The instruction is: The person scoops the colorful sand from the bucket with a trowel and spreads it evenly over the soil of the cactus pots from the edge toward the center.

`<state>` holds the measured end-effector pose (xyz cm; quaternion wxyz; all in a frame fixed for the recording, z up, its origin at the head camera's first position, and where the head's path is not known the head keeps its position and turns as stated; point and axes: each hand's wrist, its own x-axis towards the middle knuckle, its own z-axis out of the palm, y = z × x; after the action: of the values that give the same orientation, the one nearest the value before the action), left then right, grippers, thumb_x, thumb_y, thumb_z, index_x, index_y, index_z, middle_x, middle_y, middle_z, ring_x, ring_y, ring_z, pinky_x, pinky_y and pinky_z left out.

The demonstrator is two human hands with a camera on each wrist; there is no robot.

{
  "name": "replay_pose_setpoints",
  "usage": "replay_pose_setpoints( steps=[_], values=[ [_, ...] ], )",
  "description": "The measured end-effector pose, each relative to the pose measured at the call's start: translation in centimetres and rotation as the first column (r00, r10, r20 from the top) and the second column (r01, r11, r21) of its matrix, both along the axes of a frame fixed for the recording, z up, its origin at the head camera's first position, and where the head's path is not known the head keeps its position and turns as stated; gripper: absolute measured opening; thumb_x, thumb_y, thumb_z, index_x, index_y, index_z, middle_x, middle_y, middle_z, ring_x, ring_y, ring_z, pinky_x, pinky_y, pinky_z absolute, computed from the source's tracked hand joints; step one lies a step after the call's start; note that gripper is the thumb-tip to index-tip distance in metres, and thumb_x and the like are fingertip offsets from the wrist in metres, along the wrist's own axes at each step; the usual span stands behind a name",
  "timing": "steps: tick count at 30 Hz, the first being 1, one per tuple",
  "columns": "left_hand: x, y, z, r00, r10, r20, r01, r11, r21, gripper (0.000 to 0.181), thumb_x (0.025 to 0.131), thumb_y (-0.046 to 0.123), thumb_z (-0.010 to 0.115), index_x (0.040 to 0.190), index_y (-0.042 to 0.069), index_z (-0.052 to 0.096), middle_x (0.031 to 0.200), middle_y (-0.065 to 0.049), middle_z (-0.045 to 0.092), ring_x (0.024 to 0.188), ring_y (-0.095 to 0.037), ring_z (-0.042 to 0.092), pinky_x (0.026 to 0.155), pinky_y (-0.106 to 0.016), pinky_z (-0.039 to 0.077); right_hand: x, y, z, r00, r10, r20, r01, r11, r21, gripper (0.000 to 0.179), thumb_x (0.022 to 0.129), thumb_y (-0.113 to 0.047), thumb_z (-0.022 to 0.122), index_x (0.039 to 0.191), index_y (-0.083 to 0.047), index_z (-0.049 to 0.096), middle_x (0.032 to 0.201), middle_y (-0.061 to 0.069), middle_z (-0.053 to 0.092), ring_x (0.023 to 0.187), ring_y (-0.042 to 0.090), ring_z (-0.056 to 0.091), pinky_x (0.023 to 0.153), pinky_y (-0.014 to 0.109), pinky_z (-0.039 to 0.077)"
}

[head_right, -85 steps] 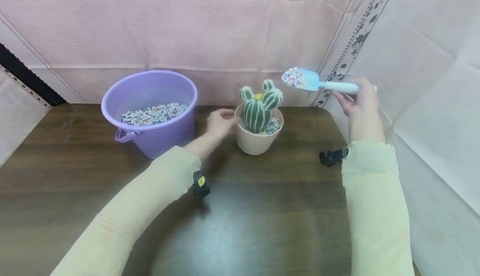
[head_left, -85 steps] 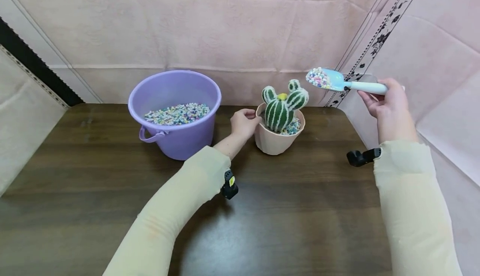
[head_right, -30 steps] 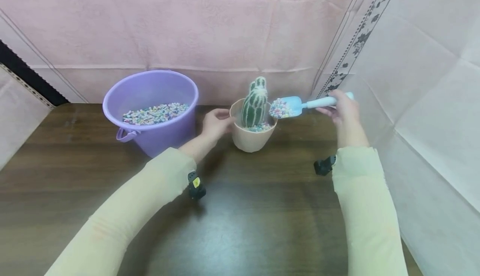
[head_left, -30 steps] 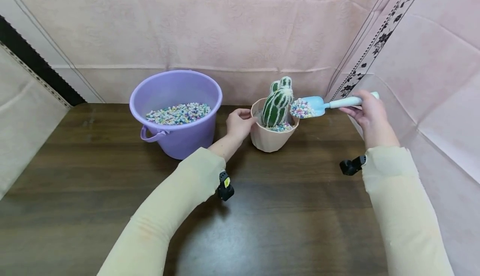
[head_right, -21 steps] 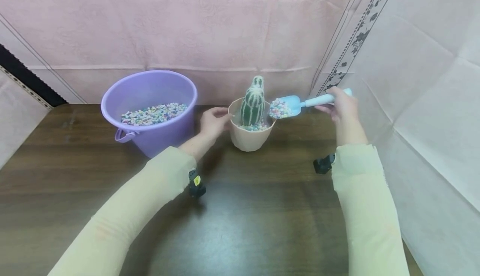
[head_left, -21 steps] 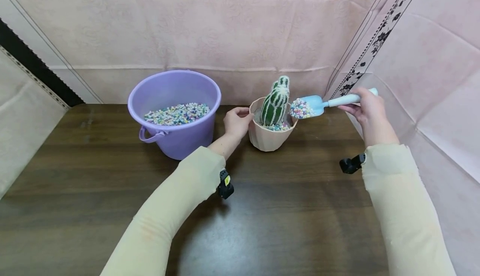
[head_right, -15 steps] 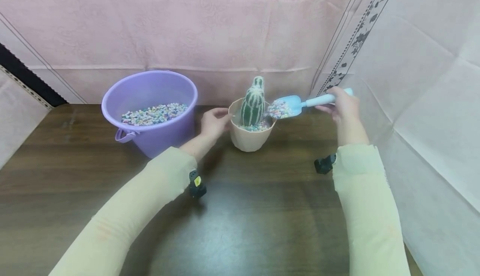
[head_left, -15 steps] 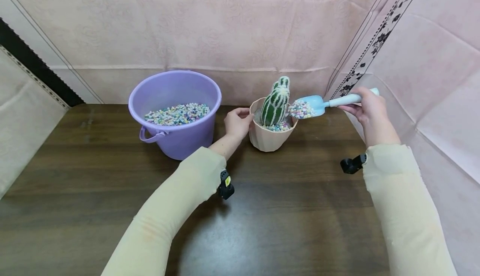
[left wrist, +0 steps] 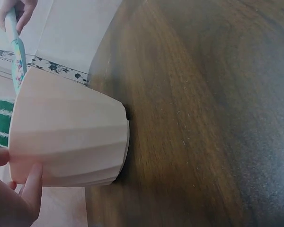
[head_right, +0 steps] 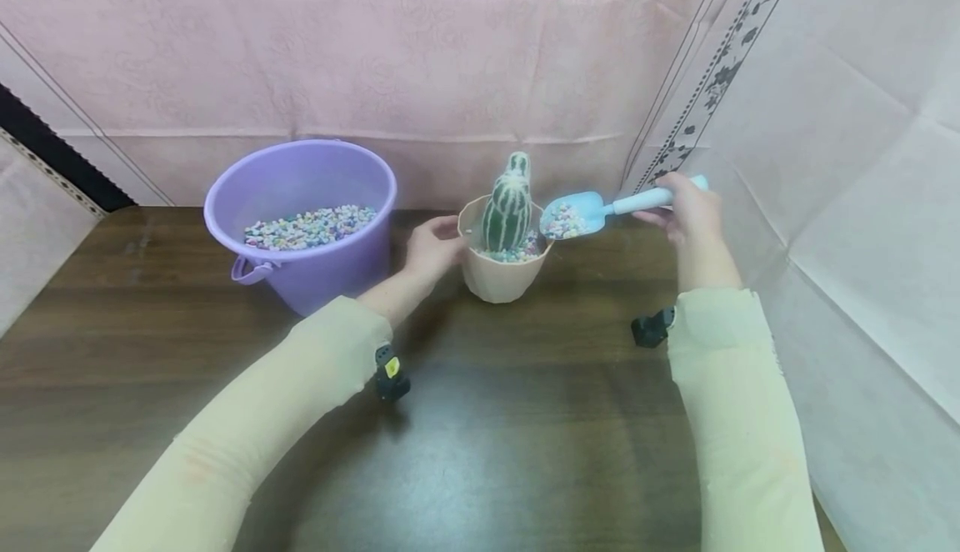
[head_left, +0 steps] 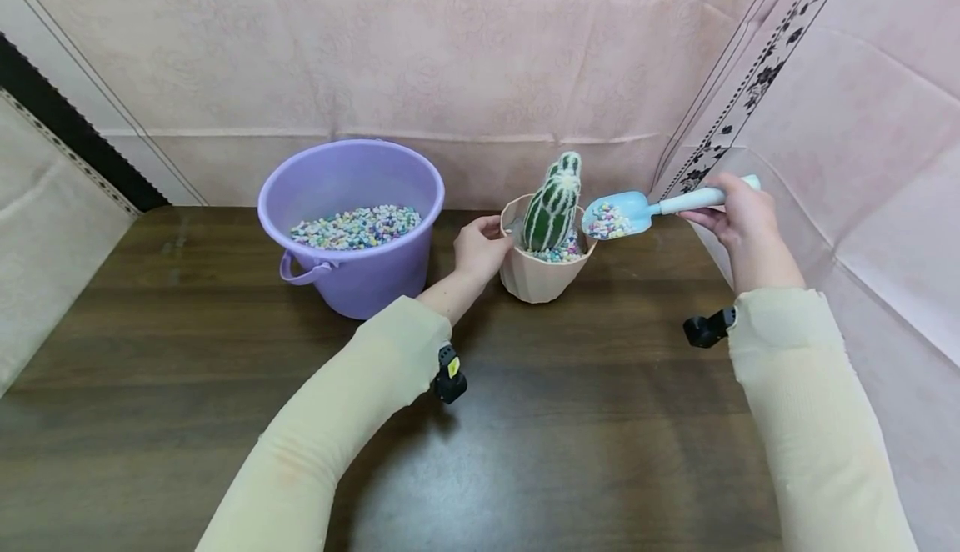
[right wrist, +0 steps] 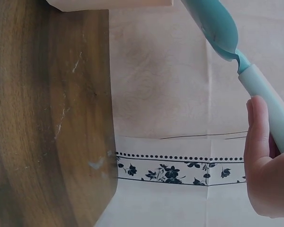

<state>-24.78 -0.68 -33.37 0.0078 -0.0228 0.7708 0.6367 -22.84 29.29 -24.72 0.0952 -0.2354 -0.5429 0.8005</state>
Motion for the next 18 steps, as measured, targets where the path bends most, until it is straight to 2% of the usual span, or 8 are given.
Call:
replay_pose_setpoints(
  steps=[9,18],
  values=[
    [-0.28,0.06,-0.24,0.998,0.055,-0.028,-0.055,0.998,-0.004,0.033,0.082,0.006,0.067,0.114,-0.001,0.064,0.109,-0.016,0.068,0.102,-0.023,0.064,0.087,-0.029,0.055,0.12,-0.42,0.29,1.000,-0.009,-0.029,0.011,0.999,0.044,0.024,0.085,-0.001,0.055,0.097,-0.009,0.037,0.094,0.008,0.045,0.061,0.020,0.066,0.064,0.035,0.060],
    [-0.10,0.10,-0.13,0.998,0.052,-0.018,-0.052,0.998,-0.023,0.030,0.083,0.009,0.066,0.112,-0.001,0.065,0.106,-0.016,0.069,0.101,-0.023,0.064,0.085,-0.028,0.055,0.09,-0.64,0.60,1.000,-0.014,-0.026,0.017,0.993,0.120,0.026,0.086,-0.006,0.057,0.102,-0.009,0.036,0.100,0.008,0.041,0.060,0.017,0.066,0.064,0.032,0.059]
  ],
)
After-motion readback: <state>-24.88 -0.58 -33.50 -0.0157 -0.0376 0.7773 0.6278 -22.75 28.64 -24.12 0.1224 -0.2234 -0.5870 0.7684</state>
